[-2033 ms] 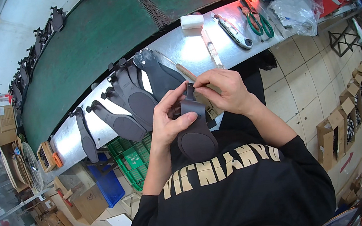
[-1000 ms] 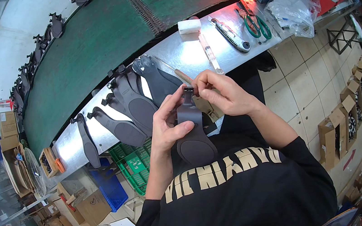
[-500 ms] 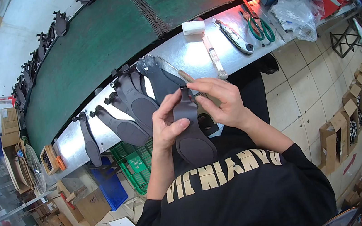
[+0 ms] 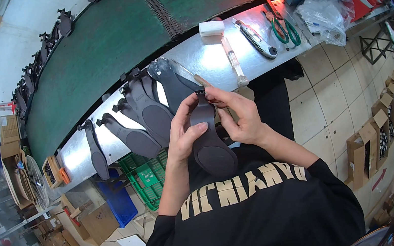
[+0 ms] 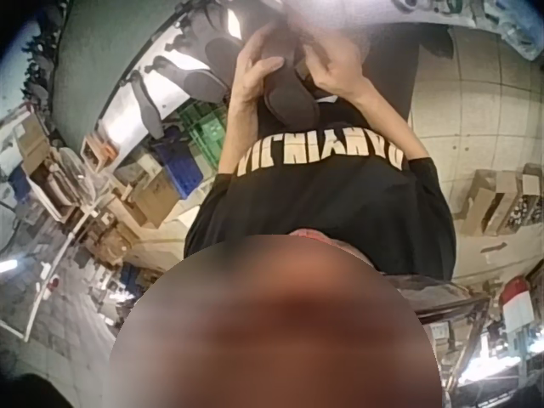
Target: Apply glue to the edges and surfaces of shoe soles using a brush.
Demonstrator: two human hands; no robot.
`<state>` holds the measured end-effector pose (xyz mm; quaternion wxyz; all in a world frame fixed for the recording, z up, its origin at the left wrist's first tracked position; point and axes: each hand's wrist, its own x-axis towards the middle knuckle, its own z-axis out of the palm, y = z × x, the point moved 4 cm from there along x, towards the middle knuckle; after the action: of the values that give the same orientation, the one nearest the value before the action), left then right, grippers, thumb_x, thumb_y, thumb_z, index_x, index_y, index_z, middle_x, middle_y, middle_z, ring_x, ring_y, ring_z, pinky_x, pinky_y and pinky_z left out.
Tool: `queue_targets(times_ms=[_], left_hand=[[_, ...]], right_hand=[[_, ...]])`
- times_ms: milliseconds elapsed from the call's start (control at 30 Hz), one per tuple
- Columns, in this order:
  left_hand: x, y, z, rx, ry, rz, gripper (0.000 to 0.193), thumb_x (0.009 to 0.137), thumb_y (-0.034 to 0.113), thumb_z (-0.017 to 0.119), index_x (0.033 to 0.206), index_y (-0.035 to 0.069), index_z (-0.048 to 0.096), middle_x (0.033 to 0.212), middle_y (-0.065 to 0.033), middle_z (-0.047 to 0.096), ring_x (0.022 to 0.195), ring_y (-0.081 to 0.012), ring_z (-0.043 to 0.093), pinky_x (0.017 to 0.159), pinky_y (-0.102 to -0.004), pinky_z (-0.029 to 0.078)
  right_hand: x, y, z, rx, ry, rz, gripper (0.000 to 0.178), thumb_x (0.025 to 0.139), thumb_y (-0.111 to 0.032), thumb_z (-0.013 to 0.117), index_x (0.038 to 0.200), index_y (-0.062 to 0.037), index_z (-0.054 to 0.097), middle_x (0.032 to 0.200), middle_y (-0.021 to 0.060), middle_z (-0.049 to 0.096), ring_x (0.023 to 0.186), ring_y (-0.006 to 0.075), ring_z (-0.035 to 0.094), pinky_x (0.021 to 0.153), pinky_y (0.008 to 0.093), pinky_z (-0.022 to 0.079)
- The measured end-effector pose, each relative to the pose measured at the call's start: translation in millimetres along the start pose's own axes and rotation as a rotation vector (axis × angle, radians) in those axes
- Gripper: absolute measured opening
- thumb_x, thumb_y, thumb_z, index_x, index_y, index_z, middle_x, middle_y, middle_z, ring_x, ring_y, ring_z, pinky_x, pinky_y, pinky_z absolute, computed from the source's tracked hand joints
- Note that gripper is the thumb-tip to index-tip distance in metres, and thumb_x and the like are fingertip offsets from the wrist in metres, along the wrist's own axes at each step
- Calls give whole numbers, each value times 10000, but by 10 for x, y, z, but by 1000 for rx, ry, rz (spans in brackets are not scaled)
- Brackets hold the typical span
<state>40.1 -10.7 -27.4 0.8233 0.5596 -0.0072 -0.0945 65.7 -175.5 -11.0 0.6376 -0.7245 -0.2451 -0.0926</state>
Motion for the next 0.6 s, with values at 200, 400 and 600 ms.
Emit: queue_targets(times_ms=[200,400,600], left_hand=[[61,106,-44,79,207,-114,294,1008,241,535,1112,-15,636,1030,-14,650,968,-73,574,896,-220,429],[65,-60,-233,18,281,-188,238,989,251,599,996,26,674,919,0,662,808,-62,594,709,-211,475],[52,-43,-179,-150,276,-193,187,973,118,574,1069,-24,650,1002,-100,707,815,-135,672,722,-251,544]], right_hand=[[-14,30,54,-141,-86,-99,498,799,75,572,1287,-21,595,1121,188,670,958,330,678,818,372,556],[-28,-20,78,-176,-130,-130,515,800,75,560,1310,3,571,1061,177,681,931,304,675,829,358,537],[228,168,-380,-390,154,-116,476,825,-24,622,1299,-17,576,1030,163,678,906,331,639,820,394,505]])
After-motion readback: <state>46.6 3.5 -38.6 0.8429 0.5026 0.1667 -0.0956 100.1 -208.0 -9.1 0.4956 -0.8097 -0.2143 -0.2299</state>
